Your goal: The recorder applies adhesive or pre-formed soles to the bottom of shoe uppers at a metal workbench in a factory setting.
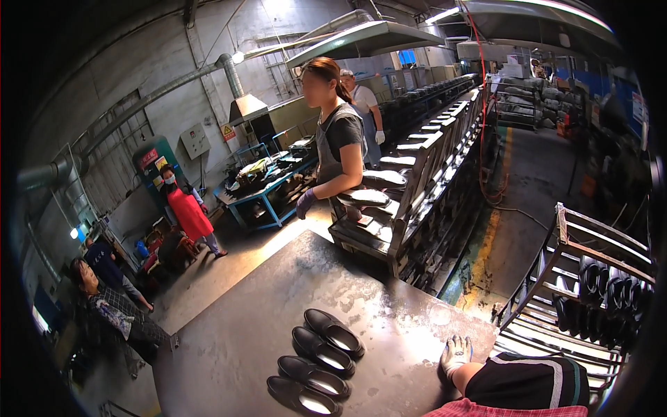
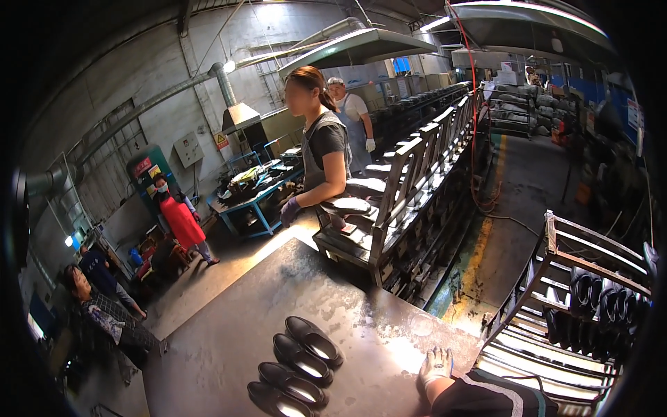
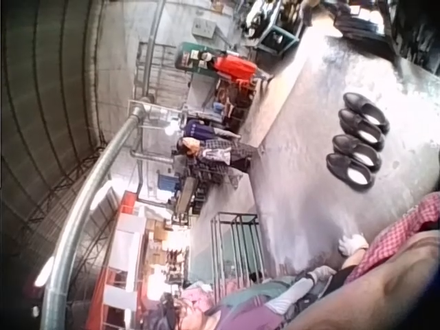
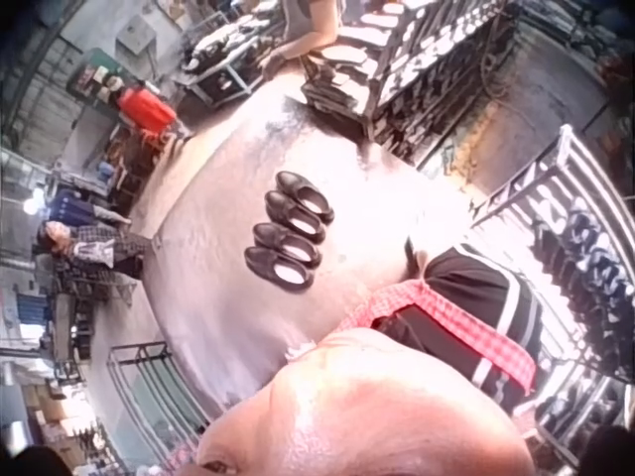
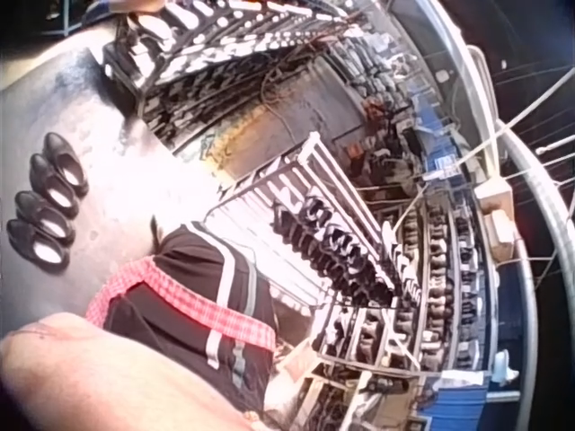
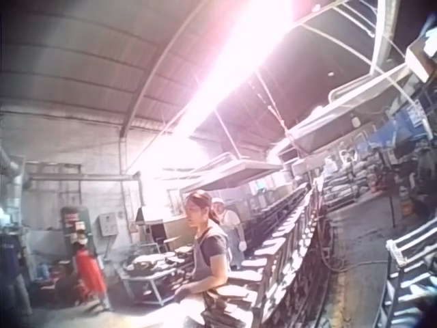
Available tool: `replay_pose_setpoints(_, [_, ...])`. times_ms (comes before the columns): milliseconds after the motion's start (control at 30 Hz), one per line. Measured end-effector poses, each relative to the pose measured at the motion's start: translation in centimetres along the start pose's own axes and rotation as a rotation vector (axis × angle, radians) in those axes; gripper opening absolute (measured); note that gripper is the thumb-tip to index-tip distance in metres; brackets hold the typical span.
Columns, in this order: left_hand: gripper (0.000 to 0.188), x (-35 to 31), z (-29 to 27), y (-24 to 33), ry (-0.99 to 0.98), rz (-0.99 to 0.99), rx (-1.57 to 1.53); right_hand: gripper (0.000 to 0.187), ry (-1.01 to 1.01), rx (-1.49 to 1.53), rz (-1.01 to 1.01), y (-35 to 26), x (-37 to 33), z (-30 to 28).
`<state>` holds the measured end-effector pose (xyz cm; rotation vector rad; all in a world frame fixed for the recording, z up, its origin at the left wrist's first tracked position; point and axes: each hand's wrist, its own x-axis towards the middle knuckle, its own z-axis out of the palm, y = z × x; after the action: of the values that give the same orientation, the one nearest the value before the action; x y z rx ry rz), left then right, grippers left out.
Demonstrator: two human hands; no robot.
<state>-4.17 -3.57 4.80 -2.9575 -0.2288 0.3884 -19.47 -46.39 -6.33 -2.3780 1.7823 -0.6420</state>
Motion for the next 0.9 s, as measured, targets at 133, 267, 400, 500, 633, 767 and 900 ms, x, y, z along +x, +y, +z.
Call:
replay_pose_setpoints(133, [0.072,-0.1,-0.4,0.1,0.030,-0.136,-0.233,0.041,-0.024,0.016,0.035,-0.1,0.0,0.1])
replay_pose_setpoints(267, [0.075,-0.2,0.7,-0.1,0.035,-0.222,-0.358,0.041,-0.025,0.029,0.021,-0.5,0.2,0.2])
replay_pose_setpoints(400, [0.073,-0.5,-0.8,-0.1,0.057,-0.211,-0.328,0.041,-0.044,0.007,0.046,-0.5,-0.1,-1.2])
replay_pose_setpoints(500, [0.072,-0.9,-1.1,0.1,0.080,-0.214,-0.318,0.041,-0.053,0.028,0.050,-0.2,0.0,-0.9])
replay_pose_setpoints(633, [0.071,-0.1,0.9,0.7,0.062,-0.199,-0.329,0.042,-0.043,0.000,0.049,0.4,0.0,0.7])
replay_pose_setpoints(767, [0.070,-0.1,1.0,-0.1,0.079,-0.218,-0.347,0.035,0.058,0.018,0.012,-0.2,-0.1,0.2])
replay_pose_setpoints(900, [0.071,-0.1,0.6,0.1,0.085,-0.195,-0.341,0.035,0.063,0.028,0.007,0.1,0.0,0.1])
